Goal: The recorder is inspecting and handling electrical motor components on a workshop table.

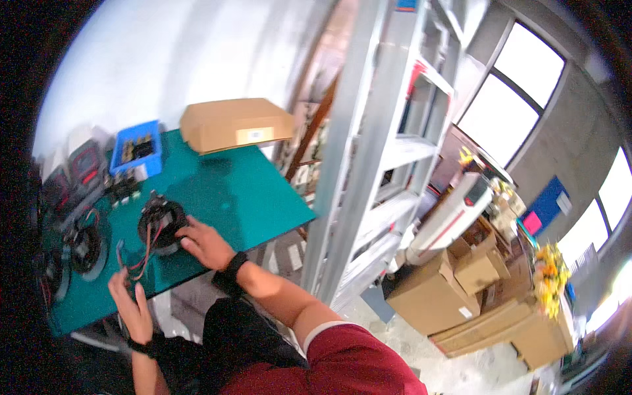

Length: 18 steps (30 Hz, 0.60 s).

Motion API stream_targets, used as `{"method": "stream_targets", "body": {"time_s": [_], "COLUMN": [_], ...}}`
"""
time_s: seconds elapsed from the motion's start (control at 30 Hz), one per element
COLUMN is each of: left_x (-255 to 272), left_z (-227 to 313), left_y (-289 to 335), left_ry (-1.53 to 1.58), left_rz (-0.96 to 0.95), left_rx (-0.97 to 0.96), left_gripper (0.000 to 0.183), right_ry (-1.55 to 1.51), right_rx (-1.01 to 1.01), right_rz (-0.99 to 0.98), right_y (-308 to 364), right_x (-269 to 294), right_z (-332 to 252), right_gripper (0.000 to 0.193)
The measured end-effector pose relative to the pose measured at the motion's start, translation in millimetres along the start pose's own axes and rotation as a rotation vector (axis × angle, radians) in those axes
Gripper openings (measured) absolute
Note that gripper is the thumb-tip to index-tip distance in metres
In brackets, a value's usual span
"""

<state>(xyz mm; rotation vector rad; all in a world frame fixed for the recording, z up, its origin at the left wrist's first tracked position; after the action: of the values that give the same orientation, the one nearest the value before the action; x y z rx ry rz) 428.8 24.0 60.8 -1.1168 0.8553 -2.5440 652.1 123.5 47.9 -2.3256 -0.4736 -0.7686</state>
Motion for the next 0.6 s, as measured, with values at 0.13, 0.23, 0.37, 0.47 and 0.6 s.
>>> {"method": "stream_targets", "body": {"time_s": [0.13,0.23,0.37,0.47,0.6], "left_x": [-45.3,-52.9,-46.5,-51.8,-44.3], "left_z": [31.8,42.6,49.7,48.4,36.7], "left_y": [3.0,-0.1,14.3,5.1,-11.9], "left_ry": [0.239,0.27,0.151,0.116,0.154], "left_rz": [-0.19,-0.304,-0.375,-0.304,-0.255], "left_rx": [-0.139,-0.197,-0.241,-0.272,-0.158], "left_gripper": [0.032,0.032,0.039,0.044,0.048], "right_ry": [0.051,0.016,-0.058,-0.047,-0.032], "right_rx": [0.005,-0.005,-0.006,-0.022,-0.058], "right_rz": [0.045,0.067,0.041,0.059,0.077], "right_y": [2.2,3.3,-0.6,2.6,5.5], "right_x": [16.9,21.7,11.5,13.3,19.8], "right_z": [0.1,3.1,1.8,11.0,14.0], "right_gripper": [0.026,0.025,0.026,0.026,0.026]}}
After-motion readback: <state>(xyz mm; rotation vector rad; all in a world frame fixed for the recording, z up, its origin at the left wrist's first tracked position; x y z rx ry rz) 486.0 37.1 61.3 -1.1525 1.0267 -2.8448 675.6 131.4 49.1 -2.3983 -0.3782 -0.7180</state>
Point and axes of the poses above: each hand's wrist, its own y-axis away from the middle knuckle, its own x-axis out of the back of the hand, z = x × y, the point moved 6 cm from there along -y, towards the middle knuckle, and after that the axes turned 6 degrees about -z, right-handed, at the moved point
